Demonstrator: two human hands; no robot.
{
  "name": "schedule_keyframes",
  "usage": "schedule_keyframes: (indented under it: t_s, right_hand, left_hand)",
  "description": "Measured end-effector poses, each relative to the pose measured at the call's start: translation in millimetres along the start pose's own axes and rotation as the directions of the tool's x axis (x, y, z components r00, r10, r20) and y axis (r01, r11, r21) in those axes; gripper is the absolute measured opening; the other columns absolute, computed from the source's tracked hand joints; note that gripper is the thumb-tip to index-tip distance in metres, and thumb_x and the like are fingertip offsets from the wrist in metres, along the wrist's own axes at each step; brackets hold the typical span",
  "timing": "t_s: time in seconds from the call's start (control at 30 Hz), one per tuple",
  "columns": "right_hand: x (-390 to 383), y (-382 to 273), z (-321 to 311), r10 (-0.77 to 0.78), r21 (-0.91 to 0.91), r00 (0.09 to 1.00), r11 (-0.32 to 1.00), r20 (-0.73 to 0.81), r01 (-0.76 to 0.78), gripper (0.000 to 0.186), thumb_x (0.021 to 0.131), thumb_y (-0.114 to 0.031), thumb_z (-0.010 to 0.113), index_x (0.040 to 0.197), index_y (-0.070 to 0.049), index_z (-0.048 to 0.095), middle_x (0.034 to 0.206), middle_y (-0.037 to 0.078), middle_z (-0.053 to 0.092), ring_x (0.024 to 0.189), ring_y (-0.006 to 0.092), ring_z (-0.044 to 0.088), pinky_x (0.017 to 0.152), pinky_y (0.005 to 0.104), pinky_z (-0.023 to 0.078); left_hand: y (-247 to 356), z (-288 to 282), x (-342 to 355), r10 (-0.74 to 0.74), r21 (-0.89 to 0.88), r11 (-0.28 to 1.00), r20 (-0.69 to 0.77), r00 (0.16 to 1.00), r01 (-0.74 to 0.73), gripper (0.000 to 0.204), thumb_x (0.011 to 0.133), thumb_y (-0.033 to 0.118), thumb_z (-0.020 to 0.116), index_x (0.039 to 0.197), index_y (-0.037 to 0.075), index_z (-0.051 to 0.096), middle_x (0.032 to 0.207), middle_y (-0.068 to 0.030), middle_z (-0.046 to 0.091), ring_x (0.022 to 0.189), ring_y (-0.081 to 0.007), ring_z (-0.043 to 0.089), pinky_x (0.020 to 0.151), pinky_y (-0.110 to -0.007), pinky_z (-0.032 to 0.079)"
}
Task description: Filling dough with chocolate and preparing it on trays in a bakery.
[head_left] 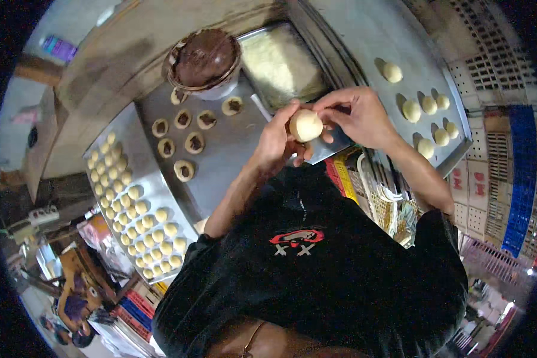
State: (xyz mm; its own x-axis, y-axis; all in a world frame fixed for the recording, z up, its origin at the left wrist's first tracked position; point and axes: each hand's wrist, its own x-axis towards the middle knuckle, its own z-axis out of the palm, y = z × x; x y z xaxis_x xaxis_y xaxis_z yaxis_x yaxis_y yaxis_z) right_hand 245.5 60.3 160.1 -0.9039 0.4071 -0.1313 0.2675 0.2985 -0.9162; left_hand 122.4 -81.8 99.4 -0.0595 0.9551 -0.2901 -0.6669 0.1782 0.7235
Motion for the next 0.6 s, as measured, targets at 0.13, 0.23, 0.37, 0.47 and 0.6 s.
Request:
schedule_keyframes:
  t_s: [0.13,0.23,0.37,0.47,0.6]
  right_hand:
    - [-2,29,-37,0.101,0.136,0.988,0.987,-0.114,-0.085,0.032,0.087,-0.021,0.068,0.112,-0.002,0.064,0.099,0.009,0.069,0.089,0.0150,0.064,0.079,0.0294,0.050]
    - [-6,42,-58,-0.185,-0.156,0.977,0.974,-0.108,0.167,0.038,0.084,-0.016,0.074,0.116,-0.001,0.061,0.096,0.003,0.064,0.086,0.0099,0.060,0.074,0.0261,0.051]
    - [2,43,-81,-0.144,-0.290,0.966,0.954,-0.213,0.078,0.046,0.073,-0.017,0.082,0.111,0.000,0.062,0.099,0.005,0.065,0.090,0.0115,0.061,0.077,0.0263,0.051]
    - [30,77,-125,-0.050,-0.251,0.931,0.967,-0.362,-0.045,0.044,0.074,-0.015,0.079,0.112,-0.001,0.062,0.100,0.009,0.066,0.087,0.0144,0.063,0.077,0.0286,0.052]
    - [75,101,-181,-0.133,-0.426,0.882,0.901,-0.452,-0.083,0.042,0.076,-0.020,0.076,0.113,-0.004,0.063,0.097,0.011,0.066,0.088,0.0156,0.064,0.076,0.0291,0.052]
  left_hand:
    - [-5,20,36,0.016,0.035,0.999,0.094,0.995,-0.020,0.070,0.096,0.059,0.020,0.125,0.002,0.049,0.101,-0.0205,0.066,0.057,-0.0177,0.061,0.038,-0.025,0.044]
    - [-12,37,57,0.001,0.025,1.000,0.104,0.995,-0.003,0.069,0.096,0.060,0.022,0.131,0.004,0.042,0.110,-0.0188,0.065,0.064,-0.0184,0.063,0.040,-0.026,0.046]
    - [-3,60,65,0.050,0.234,0.970,0.076,0.996,-0.067,0.064,0.097,0.055,0.032,0.143,0.012,0.028,0.115,-0.0166,0.063,0.068,-0.0186,0.062,0.046,-0.027,0.048]
    - [-19,46,60,0.111,0.240,0.966,-0.038,0.993,-0.099,0.065,0.097,0.043,0.045,0.149,0.013,0.020,0.114,-0.0149,0.064,0.069,-0.0175,0.062,0.051,-0.026,0.048]
    - [-48,-17,31,0.135,0.201,0.976,-0.279,0.951,-0.080,0.066,0.094,0.033,0.055,0.147,0.009,0.023,0.114,-0.0115,0.064,0.074,-0.0177,0.063,0.063,-0.028,0.050]
